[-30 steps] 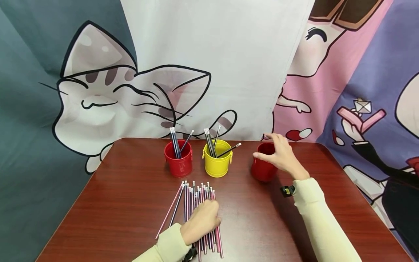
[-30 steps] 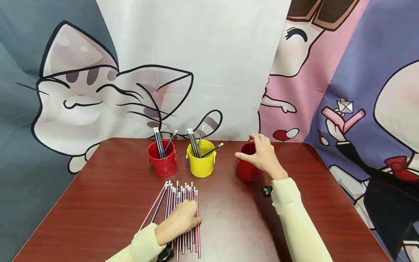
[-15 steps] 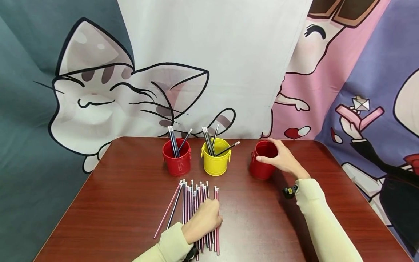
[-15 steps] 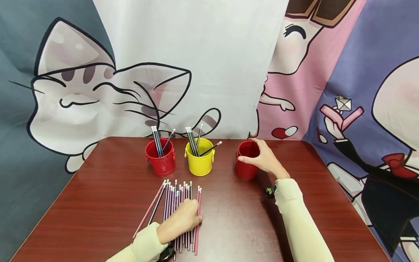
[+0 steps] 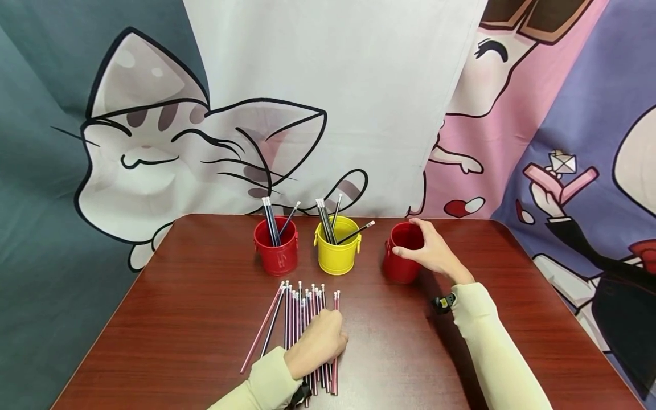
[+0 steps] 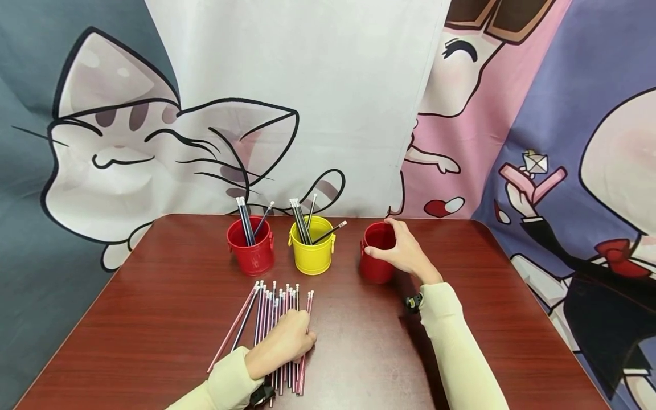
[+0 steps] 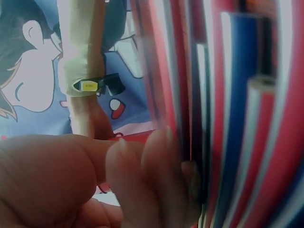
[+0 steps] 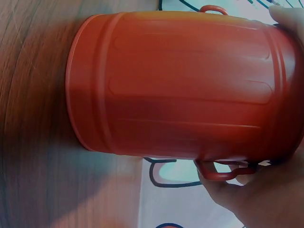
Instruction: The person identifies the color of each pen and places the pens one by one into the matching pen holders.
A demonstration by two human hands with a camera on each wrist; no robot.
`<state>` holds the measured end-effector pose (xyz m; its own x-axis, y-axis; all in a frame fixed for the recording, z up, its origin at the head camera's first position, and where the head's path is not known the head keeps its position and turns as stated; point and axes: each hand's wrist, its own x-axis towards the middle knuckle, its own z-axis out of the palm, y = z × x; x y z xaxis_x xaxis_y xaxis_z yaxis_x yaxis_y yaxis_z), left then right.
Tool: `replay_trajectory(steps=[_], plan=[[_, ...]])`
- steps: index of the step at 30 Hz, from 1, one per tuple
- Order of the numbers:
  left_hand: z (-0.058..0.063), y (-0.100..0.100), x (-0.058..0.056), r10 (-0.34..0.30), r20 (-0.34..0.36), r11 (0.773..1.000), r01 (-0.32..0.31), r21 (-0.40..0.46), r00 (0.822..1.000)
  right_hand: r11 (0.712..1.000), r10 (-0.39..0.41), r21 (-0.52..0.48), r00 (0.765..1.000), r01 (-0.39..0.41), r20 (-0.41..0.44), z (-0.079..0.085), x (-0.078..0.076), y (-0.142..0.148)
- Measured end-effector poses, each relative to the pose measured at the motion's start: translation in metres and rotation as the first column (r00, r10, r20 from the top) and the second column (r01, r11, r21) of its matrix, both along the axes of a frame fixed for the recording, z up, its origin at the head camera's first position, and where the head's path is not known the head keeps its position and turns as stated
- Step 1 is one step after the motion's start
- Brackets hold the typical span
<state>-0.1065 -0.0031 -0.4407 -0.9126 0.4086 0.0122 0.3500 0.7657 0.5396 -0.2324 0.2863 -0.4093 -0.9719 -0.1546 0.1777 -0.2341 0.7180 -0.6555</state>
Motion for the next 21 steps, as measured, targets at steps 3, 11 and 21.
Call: replay_trajectory(steps=[3, 11, 21], plan=[[0.002, 0.000, -0.001, 0.012, 0.016, 1.000, -0.012, 0.006, 1.000, 1.000, -0.004, -0.009, 1.000, 0.004, -0.012, -0.001, 0.000, 0.000], [0.015, -0.002, -0.008, 0.023, -0.047, 0.996, -0.019, 0.084, 0.999, 0.999, -0.013, -0.034, 1.000, 0.013, 0.000, -0.004, 0.002, 0.002], [0.046, 0.016, -0.036, -0.058, -0.293, 0.957, 0.136, 0.255, 0.954, 0.997, -0.032, -0.067, 0.999, 0.031, -0.008, -0.007, 0.001, 0.000]])
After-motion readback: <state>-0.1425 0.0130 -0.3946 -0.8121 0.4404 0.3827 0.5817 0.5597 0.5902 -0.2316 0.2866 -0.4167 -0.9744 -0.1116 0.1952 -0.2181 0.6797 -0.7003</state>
